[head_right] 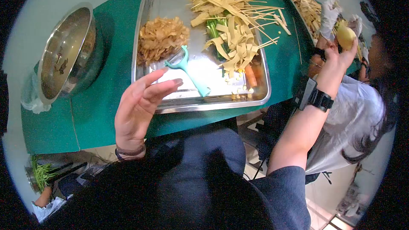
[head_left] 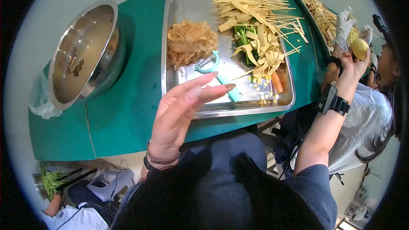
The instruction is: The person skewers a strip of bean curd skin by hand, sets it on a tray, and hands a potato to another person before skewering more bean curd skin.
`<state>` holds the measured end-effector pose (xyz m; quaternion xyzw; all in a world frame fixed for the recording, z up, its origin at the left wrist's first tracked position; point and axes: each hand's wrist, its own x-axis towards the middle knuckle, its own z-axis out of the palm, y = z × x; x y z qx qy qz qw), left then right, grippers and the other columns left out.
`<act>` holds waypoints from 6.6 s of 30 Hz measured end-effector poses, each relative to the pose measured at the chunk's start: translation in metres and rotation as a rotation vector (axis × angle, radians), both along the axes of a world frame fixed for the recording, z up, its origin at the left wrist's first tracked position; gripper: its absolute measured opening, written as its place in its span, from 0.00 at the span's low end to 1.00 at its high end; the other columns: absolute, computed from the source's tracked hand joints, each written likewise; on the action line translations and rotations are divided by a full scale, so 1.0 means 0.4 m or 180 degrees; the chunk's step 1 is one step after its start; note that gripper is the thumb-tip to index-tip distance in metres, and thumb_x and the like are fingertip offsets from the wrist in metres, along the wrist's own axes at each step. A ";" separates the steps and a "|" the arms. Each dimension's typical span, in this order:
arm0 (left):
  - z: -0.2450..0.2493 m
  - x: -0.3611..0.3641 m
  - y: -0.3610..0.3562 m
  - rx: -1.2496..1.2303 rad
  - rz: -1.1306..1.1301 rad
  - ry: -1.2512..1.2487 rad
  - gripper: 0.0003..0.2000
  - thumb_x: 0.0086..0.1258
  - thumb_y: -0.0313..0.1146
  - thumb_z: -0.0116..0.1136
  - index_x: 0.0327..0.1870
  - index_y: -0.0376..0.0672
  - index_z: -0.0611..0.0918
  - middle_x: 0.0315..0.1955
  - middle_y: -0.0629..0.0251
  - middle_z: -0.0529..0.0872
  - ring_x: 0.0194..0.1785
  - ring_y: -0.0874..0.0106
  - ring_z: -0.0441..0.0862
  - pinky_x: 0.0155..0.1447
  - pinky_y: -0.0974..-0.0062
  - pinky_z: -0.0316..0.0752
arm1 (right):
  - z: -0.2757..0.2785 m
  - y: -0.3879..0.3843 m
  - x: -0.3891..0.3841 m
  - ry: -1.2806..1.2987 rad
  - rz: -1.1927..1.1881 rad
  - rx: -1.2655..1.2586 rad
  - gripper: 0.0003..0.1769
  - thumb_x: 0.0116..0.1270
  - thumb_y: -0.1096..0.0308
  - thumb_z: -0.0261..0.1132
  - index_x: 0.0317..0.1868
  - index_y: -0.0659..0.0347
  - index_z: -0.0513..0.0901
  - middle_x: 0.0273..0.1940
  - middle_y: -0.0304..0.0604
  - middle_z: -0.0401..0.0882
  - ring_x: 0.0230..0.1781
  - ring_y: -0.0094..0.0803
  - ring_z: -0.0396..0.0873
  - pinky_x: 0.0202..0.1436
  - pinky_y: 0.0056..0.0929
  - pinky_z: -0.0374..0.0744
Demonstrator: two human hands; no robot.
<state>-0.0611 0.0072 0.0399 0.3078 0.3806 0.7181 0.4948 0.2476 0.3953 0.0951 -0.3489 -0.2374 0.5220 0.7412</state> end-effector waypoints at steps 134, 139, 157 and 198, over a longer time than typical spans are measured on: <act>-0.106 -0.031 -0.110 0.0539 -0.0297 0.0307 0.24 0.62 0.50 0.58 0.41 0.32 0.77 0.20 0.65 0.80 0.23 0.71 0.81 0.59 0.70 0.67 | 0.049 -0.040 -0.370 -0.6642 -0.0411 0.4047 0.06 0.51 0.67 0.63 0.30 0.52 0.85 0.35 0.35 0.80 0.43 0.36 0.75 0.44 0.34 0.75; -0.119 -0.040 -0.114 0.0418 -0.0332 0.0277 0.24 0.62 0.51 0.57 0.41 0.32 0.77 0.20 0.65 0.80 0.23 0.71 0.81 0.60 0.69 0.66 | 0.019 0.035 -0.421 -0.7235 -0.0089 0.4051 0.07 0.54 0.70 0.61 0.32 0.53 0.85 0.40 0.35 0.80 0.48 0.37 0.73 0.52 0.38 0.72; -0.101 -0.047 -0.105 0.0699 -0.1045 0.0566 0.22 0.59 0.48 0.62 0.42 0.36 0.80 0.28 0.61 0.85 0.31 0.70 0.84 0.61 0.65 0.64 | -0.050 -0.251 -0.226 -0.7229 0.1278 0.2931 0.18 0.45 0.81 0.60 0.40 0.59 0.82 0.51 0.48 0.75 0.55 0.43 0.71 0.56 0.36 0.72; -0.056 0.015 -0.146 0.0662 -0.1076 0.0861 0.22 0.59 0.47 0.60 0.41 0.34 0.81 0.25 0.59 0.85 0.30 0.69 0.84 0.60 0.69 0.65 | -0.113 -0.087 -0.175 -0.8917 0.0505 0.3796 0.08 0.52 0.74 0.57 0.34 0.64 0.78 0.35 0.43 0.77 0.40 0.37 0.77 0.43 0.33 0.77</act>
